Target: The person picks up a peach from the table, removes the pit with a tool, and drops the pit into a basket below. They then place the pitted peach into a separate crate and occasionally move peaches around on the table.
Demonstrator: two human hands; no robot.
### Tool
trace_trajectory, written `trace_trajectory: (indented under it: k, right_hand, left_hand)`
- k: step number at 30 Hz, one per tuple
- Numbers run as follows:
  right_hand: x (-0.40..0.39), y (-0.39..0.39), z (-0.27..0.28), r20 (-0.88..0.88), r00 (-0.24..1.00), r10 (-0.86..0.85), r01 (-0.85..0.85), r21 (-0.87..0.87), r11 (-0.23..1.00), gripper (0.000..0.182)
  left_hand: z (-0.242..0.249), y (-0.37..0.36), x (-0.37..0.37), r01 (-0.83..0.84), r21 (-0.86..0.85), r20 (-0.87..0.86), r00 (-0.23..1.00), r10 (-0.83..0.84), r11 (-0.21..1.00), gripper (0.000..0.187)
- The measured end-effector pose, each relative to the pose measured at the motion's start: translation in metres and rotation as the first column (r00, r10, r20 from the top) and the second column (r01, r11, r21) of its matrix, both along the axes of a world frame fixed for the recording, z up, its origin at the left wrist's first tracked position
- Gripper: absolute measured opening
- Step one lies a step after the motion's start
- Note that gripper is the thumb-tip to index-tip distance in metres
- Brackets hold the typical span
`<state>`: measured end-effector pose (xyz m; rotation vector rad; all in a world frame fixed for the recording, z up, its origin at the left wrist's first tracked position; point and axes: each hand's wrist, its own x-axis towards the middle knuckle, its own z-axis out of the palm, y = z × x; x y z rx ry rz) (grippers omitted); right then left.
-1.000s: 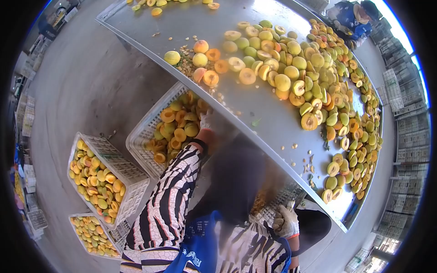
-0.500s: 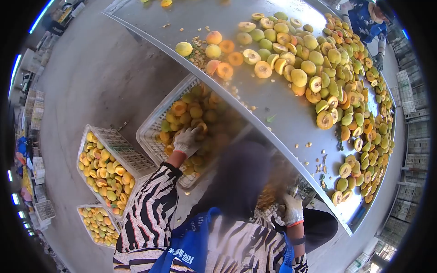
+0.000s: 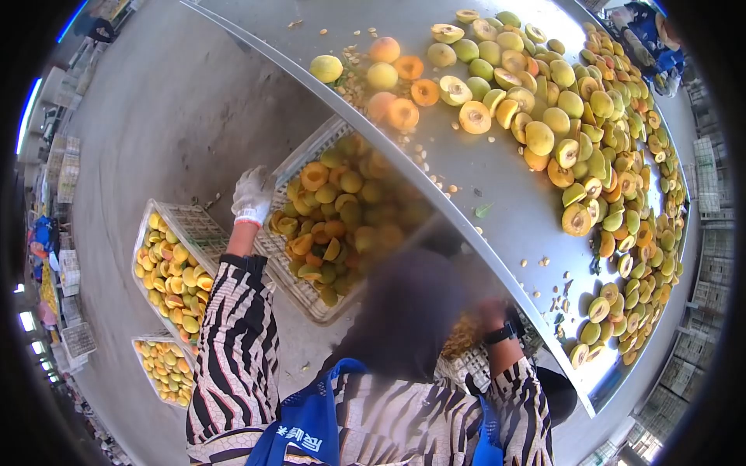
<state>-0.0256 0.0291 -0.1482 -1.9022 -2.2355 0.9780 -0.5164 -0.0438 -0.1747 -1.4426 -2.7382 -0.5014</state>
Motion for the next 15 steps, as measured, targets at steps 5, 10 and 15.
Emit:
trace_trajectory:
  k: [5,10,15]
  right_hand:
    - [-0.045,0.051,-0.012,-0.158,0.972,-0.175,0.100,-0.398,0.912,0.041]
    - [-0.077,0.059,-0.061,-0.147,0.978,-0.151,0.124,-0.177,0.976,0.038]
    - [-0.084,0.057,-0.080,-0.165,0.978,-0.131,0.116,-0.099,0.988,0.036]
  left_hand:
    - [-0.016,0.051,-0.009,0.074,-0.310,0.240,0.971,0.002,0.948,0.053]
    - [-0.021,0.057,0.003,-0.062,-0.233,0.113,0.989,0.091,0.971,0.048]
    - [-0.010,0.076,0.001,-0.077,-0.295,0.098,0.989,0.110,0.952,0.045]
